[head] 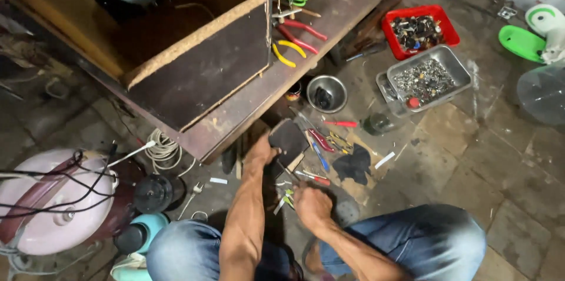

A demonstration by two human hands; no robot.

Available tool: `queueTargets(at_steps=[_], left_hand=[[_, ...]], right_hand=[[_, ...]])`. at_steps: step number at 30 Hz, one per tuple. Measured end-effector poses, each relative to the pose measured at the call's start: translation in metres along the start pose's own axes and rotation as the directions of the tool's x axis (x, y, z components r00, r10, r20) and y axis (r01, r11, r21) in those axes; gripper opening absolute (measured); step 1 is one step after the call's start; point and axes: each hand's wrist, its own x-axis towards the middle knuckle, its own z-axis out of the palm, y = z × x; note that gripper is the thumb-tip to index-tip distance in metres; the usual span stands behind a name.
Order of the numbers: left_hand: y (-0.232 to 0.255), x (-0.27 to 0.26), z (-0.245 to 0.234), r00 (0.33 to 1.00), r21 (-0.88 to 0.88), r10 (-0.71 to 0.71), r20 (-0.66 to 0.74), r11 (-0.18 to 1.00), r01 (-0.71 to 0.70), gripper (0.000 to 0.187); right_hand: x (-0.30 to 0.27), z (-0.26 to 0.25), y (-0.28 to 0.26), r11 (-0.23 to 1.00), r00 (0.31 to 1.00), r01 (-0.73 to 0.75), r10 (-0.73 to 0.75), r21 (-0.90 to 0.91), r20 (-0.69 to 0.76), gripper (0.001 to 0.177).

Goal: The person sits on the floor and uses a screwdriver to remove screws from a small black rectangular device. They then use a knife to scrape the surface of the device and remove a small component.

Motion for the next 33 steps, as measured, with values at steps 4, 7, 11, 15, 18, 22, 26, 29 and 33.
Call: queueTargets(at_steps=[4,7,11,15,18,22,26,29,33], left_hand=[[-0.008,0.011,0.018,1.0,0.065,0.02,-0.014,0.998,-0.019,0.066],[-0.002,0.001,0.014,0.999,0.084,0.02,-0.024,0.996,-0.018,0.068],[-0.019,0.012,0.02,0.999,0.044,0.018,-0.036,0.999,-0.016,0.075],[-0.018,0.01,0.017,0.999,0.066,-0.015,-0.033,0.998,0.017,0.076],[-0.012,0.012,0.015,0.998,0.044,-0.037,-0.044,0.998,0.039,0.076],[-0.005,-0.014,0.001,0.999,-0.045,-0.052,-0.012,0.998,0.052,0.076],[-0.011,-0.004,0.017,0.997,0.049,-0.065,-0.04,0.997,0.067,0.07],[-0.005,0.011,0.013,0.991,0.031,-0.117,-0.065,0.992,0.119,0.076],[-0.012,0.017,0.024,0.996,0.063,-0.056,-0.069,0.996,0.06,0.069]], right_hand=[[0.023,0.003,0.044,-0.335,0.471,-0.845,-0.099,0.417,0.876,0.038],[-0.005,-0.029,0.026,-0.504,0.458,-0.806,-0.2,0.31,0.866,0.037],[0.012,0.006,0.026,-0.357,0.544,-0.811,-0.168,0.463,0.822,0.037],[-0.009,0.01,0.014,0.995,0.993,-0.035,0.024,0.097,0.116,0.052],[-0.01,0.014,0.015,0.887,0.936,0.277,-0.336,-0.37,-0.105,0.049],[-0.005,-0.042,-0.006,0.972,0.938,-0.133,0.061,0.192,0.34,0.055],[-0.013,0.037,0.014,0.263,0.832,-0.554,0.22,0.79,0.51,0.034],[-0.017,-0.002,-0.002,-0.239,0.605,-0.784,-0.087,0.573,0.792,0.045],[-0.027,0.007,-0.004,-0.215,0.646,-0.748,-0.016,0.628,0.763,0.048]])
